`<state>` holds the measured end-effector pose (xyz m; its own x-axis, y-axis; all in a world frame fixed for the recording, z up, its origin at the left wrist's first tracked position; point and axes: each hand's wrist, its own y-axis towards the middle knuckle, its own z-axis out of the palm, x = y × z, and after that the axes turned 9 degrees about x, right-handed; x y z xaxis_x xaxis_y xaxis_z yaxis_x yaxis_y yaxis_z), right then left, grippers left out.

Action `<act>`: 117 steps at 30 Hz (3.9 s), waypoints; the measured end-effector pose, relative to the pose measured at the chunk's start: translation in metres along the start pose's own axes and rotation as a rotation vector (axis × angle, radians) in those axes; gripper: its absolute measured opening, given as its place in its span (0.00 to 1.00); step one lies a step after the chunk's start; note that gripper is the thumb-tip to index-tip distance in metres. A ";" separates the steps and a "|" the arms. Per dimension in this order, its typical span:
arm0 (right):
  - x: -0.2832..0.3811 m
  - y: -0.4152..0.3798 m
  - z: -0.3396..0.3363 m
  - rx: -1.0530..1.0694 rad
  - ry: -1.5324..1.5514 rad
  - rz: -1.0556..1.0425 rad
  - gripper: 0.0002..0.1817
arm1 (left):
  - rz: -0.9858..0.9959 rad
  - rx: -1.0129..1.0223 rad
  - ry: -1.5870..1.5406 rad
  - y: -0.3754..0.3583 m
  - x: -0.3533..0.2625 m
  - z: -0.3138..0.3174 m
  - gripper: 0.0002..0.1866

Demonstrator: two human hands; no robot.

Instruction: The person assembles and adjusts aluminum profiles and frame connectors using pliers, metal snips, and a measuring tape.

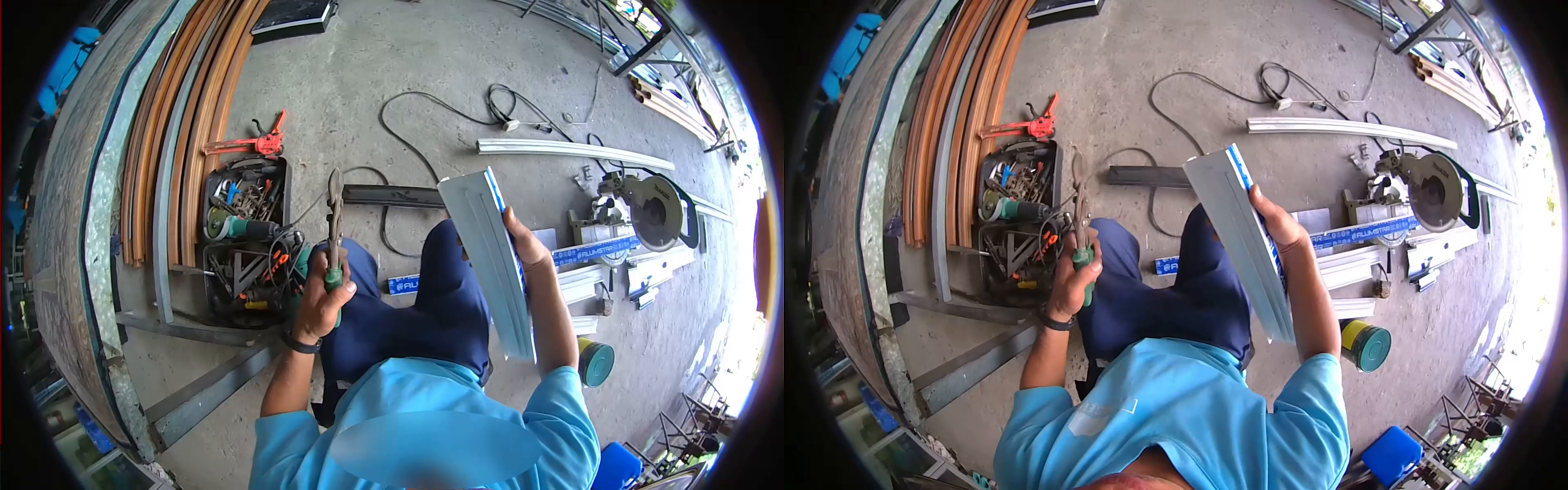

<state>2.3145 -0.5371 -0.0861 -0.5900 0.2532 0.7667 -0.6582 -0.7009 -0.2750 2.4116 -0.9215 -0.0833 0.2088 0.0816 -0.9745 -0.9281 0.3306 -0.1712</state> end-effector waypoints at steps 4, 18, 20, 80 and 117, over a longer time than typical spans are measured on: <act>-0.001 0.002 0.000 0.016 0.034 -0.002 0.53 | 0.208 -0.077 -0.224 -0.021 -0.031 0.009 0.30; -0.011 0.005 -0.004 0.239 0.383 -0.145 0.55 | 0.233 0.242 -0.842 -0.037 -0.011 0.011 0.30; -0.007 0.006 -0.002 0.253 0.345 -0.161 0.55 | 0.161 0.126 -0.728 -0.037 0.015 0.014 0.34; -0.047 0.022 0.043 0.046 -0.944 0.358 0.48 | -0.127 0.272 0.664 -0.027 0.040 0.001 0.24; -0.066 -0.004 -0.014 -0.202 -0.577 0.322 0.28 | -0.246 0.367 0.426 -0.043 0.015 -0.033 0.28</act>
<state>2.3493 -0.5412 -0.1436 -0.4647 -0.3813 0.7992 -0.5988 -0.5296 -0.6008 2.4444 -0.9657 -0.0958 0.1915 -0.3962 -0.8980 -0.6856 0.6007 -0.4112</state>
